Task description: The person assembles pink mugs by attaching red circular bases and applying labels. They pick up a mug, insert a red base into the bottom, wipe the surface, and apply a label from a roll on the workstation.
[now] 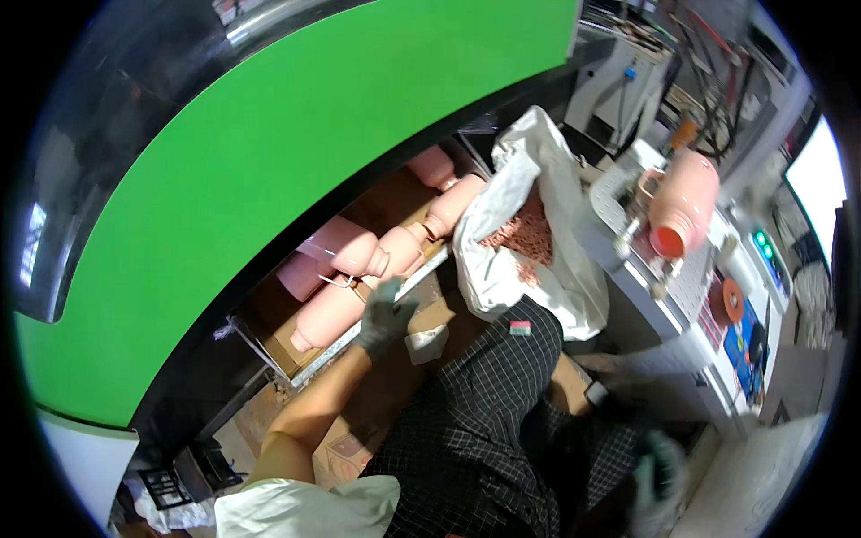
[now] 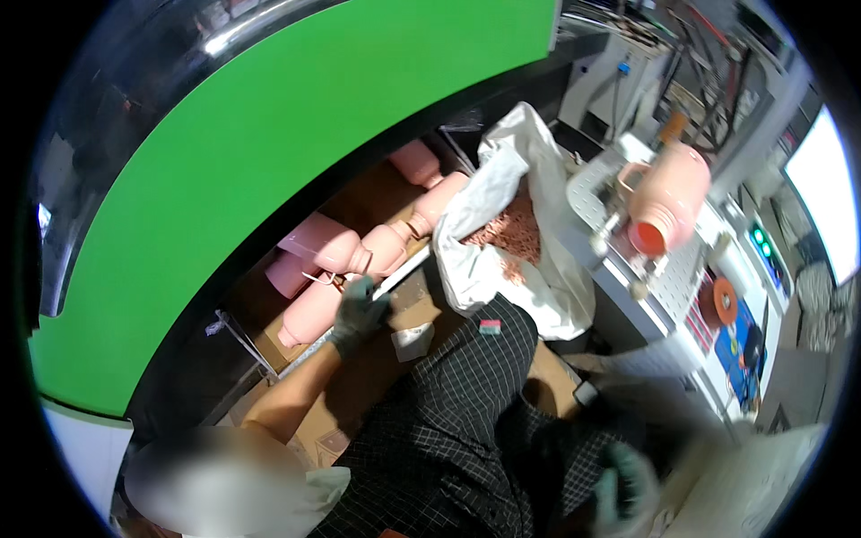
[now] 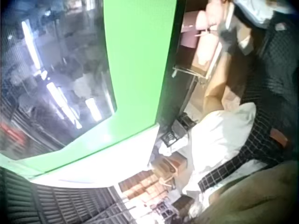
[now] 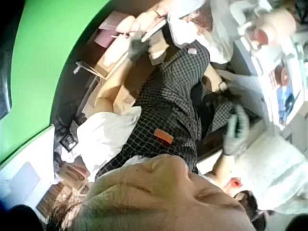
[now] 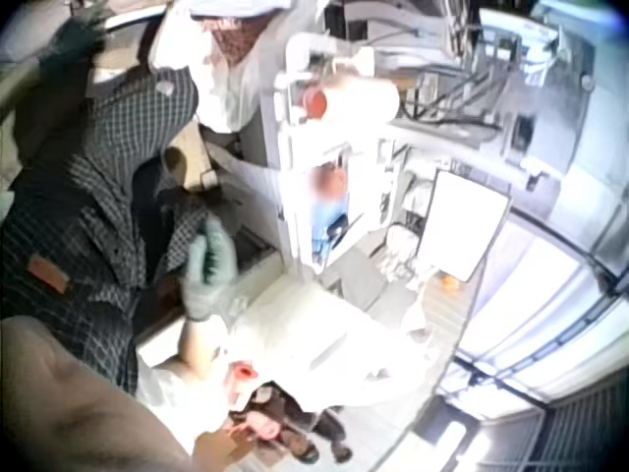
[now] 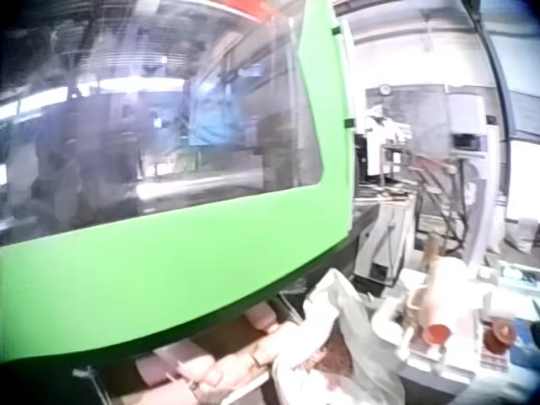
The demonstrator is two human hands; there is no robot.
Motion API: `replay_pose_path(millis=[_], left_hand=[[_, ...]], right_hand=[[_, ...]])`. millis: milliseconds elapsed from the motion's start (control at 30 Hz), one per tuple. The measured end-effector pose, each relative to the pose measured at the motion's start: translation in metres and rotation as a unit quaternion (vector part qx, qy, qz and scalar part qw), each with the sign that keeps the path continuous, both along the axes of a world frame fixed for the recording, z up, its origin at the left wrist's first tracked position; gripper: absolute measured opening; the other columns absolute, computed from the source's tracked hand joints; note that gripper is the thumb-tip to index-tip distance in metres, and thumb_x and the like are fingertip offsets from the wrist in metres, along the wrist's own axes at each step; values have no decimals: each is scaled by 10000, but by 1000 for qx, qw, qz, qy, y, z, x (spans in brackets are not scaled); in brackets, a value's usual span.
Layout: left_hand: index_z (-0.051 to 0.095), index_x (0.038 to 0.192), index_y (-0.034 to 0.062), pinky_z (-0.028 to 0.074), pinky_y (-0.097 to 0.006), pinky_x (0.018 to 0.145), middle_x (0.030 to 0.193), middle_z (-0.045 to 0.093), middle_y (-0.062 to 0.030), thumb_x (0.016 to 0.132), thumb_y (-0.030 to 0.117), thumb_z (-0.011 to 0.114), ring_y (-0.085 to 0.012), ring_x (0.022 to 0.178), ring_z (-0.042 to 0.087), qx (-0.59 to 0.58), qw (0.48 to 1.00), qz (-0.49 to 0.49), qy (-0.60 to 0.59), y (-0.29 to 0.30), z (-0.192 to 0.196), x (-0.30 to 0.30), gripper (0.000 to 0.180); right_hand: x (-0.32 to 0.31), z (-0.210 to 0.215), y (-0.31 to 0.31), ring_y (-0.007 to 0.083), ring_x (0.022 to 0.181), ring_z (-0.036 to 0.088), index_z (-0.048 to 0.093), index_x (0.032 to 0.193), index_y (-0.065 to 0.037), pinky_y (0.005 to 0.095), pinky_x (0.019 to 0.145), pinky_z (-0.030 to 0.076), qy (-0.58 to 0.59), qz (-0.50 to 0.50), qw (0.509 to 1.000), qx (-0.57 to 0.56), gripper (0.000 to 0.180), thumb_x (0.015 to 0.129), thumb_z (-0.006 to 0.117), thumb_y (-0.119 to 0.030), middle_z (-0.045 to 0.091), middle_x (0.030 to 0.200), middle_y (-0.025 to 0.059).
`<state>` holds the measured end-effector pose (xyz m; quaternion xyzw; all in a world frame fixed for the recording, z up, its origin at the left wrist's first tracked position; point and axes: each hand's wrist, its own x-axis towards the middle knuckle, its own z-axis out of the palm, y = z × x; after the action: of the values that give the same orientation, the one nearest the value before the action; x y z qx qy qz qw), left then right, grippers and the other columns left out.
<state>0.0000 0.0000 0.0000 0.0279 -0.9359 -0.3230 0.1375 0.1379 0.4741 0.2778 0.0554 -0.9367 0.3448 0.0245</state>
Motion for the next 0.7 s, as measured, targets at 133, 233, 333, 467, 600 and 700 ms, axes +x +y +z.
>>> replay_pose_path(millis=[133, 233, 333, 467, 600, 700], left_hand=[[591, 1257, 15, 474, -557, 991, 1215, 615, -249, 896, 345, 707, -445, 1161, 579, -89, 994, -10, -61, -17, -98, -4, 503], [530, 1327, 23, 481, -558, 1000, 1279, 583, -228, 894, 331, 697, -450, 1200, 562, -90, 994, 60, 34, -3, -121, -73, 557], [560, 1291, 24, 496, -539, 946, 1260, 601, -198, 902, 392, 719, -425, 1172, 580, -144, 950, 233, -148, -9, -135, -138, 558], [599, 1187, 24, 496, -493, 917, 1161, 611, -199, 911, 369, 729, -399, 1111, 591, -133, 951, 229, -158, -34, -149, -183, 460], [638, 1084, 24, 496, -447, 887, 1062, 620, -199, 919, 345, 738, -372, 1050, 602, -86, 955, 282, -29, -106, -121, -146, 374], [667, 1006, 24, 496, -412, 864, 987, 627, -199, 925, 327, 746, -353, 1004, 610, 26, 960, 257, 112, -95, -67, -113, 323]], right_hand=[[26, -112, -26, 217, 1016, 707, 741, 1138, 64, 348, 924, 561, -116, -51, 961, -246, 190, 1000, 665, -42, 768, 1154, 145], [12, -119, -52, 251, 990, 720, 724, 1120, 62, 350, 901, 561, -91, 24, 984, -154, 167, 984, 679, -24, 764, 1127, 169], [10, -136, -54, 273, 988, 719, 714, 1111, 52, 358, 893, 559, -94, 48, 982, -158, 162, 978, 696, -38, 761, 1119, 174], [33, -142, -55, 273, 973, 717, 723, 1095, 50, 361, 884, 556, -80, -35, 987, -138, 165, 987, 705, -73, 765, 1113, 184], [12, -134, -51, 239, 1040, 718, 732, 1184, 60, 325, 922, 544, -112, -56, 980, -155, 229, 1029, 643, -83, 765, 1188, 172], [-8, -129, -63, 232, 924, 696, 740, 1040, 28, 336, 862, 549, -42, -52, 986, -152, 132, 1022, 645, -61, 762, 1058, 121]])
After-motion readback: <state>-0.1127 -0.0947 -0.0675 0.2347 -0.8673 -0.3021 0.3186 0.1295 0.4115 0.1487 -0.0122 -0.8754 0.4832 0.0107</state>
